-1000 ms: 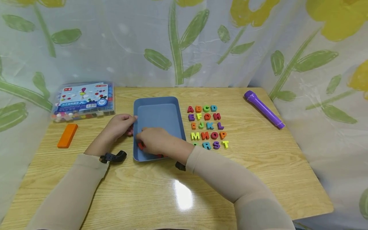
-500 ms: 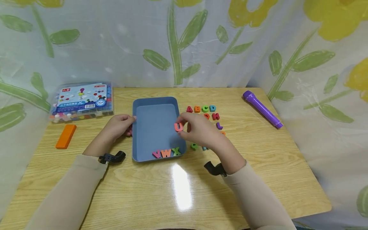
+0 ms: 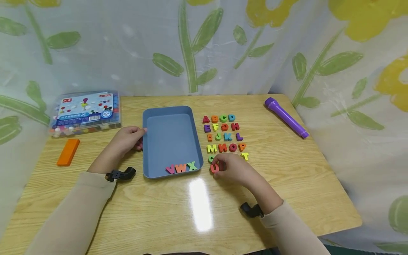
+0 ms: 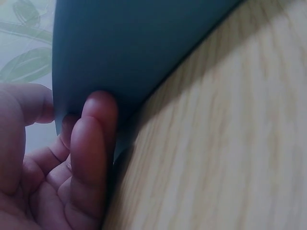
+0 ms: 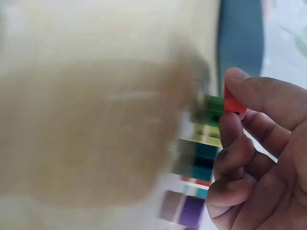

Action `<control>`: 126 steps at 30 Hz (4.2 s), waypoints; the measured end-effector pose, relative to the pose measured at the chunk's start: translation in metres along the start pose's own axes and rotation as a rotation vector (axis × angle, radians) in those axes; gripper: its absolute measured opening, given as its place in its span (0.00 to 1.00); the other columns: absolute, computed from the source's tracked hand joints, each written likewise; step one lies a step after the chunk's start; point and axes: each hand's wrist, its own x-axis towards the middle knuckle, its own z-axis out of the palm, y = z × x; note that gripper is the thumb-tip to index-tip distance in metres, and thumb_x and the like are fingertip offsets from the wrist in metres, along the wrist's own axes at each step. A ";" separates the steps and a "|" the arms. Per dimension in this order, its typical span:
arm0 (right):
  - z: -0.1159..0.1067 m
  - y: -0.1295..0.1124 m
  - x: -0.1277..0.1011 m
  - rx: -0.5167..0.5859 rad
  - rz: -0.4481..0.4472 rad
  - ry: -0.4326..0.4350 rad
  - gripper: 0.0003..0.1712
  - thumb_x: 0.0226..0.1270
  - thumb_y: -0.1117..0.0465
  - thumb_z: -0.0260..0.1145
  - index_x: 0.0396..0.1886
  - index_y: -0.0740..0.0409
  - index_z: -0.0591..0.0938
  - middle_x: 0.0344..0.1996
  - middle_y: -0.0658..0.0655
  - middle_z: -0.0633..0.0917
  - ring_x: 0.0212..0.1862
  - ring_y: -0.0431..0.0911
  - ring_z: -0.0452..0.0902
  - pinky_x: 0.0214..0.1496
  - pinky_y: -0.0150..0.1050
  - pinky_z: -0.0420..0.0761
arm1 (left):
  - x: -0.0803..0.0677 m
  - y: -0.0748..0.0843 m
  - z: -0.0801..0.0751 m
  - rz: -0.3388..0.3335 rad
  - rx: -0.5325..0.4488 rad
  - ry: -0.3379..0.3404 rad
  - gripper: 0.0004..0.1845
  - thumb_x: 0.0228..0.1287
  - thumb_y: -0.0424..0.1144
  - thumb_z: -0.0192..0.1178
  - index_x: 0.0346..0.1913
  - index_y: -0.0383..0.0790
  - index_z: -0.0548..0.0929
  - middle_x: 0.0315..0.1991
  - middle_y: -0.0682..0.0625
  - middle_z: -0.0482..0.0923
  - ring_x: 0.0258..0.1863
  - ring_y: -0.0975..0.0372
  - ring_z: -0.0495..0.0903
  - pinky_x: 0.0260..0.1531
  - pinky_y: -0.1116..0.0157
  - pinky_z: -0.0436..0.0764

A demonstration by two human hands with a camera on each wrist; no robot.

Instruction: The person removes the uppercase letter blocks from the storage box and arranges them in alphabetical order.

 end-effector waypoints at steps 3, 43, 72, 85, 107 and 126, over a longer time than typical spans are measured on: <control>0.006 0.002 -0.001 -0.019 0.028 -0.016 0.14 0.66 0.62 0.83 0.47 0.51 0.88 0.32 0.48 0.84 0.36 0.43 0.77 0.39 0.37 0.80 | 0.000 0.000 -0.001 -0.001 0.000 -0.002 0.25 0.86 0.54 0.55 0.43 0.32 0.80 0.26 0.52 0.80 0.25 0.63 0.80 0.31 0.68 0.85; -0.034 -0.103 0.035 -0.029 -0.193 0.092 0.12 0.78 0.62 0.73 0.57 0.52 0.89 0.40 0.50 0.86 0.32 0.47 0.75 0.35 0.41 0.80 | -0.001 -0.001 -0.002 -0.027 -0.022 0.000 0.24 0.86 0.53 0.56 0.45 0.32 0.82 0.30 0.50 0.80 0.27 0.61 0.82 0.31 0.69 0.86; 0.039 -0.117 0.104 -0.318 -0.311 -0.297 0.05 0.78 0.62 0.72 0.46 0.47 0.91 0.37 0.44 0.88 0.42 0.40 0.81 0.49 0.38 0.83 | -0.001 0.001 -0.002 -0.011 -0.044 -0.001 0.24 0.85 0.54 0.57 0.42 0.33 0.81 0.25 0.52 0.80 0.24 0.64 0.80 0.29 0.69 0.85; 0.044 -0.120 0.104 -0.419 -0.379 -0.254 0.11 0.73 0.63 0.76 0.52 0.47 0.90 0.47 0.47 0.89 0.50 0.42 0.82 0.58 0.40 0.84 | 0.000 0.002 -0.001 -0.010 -0.023 -0.004 0.25 0.86 0.54 0.55 0.44 0.31 0.81 0.27 0.52 0.80 0.25 0.64 0.81 0.30 0.70 0.85; 0.014 -0.127 0.090 -0.427 -0.420 -0.223 0.17 0.75 0.68 0.72 0.59 0.49 0.89 0.50 0.46 0.89 0.51 0.42 0.84 0.57 0.39 0.86 | -0.003 0.002 -0.003 -0.021 -0.042 -0.010 0.24 0.86 0.53 0.56 0.42 0.32 0.81 0.26 0.51 0.79 0.25 0.63 0.81 0.30 0.70 0.85; -0.048 -0.016 -0.020 -0.423 -0.201 0.024 0.18 0.71 0.75 0.71 0.52 0.51 0.90 0.45 0.48 0.86 0.44 0.42 0.82 0.48 0.42 0.88 | -0.001 0.003 0.000 -0.030 -0.022 -0.009 0.24 0.86 0.55 0.56 0.46 0.32 0.81 0.30 0.50 0.80 0.28 0.61 0.82 0.32 0.69 0.86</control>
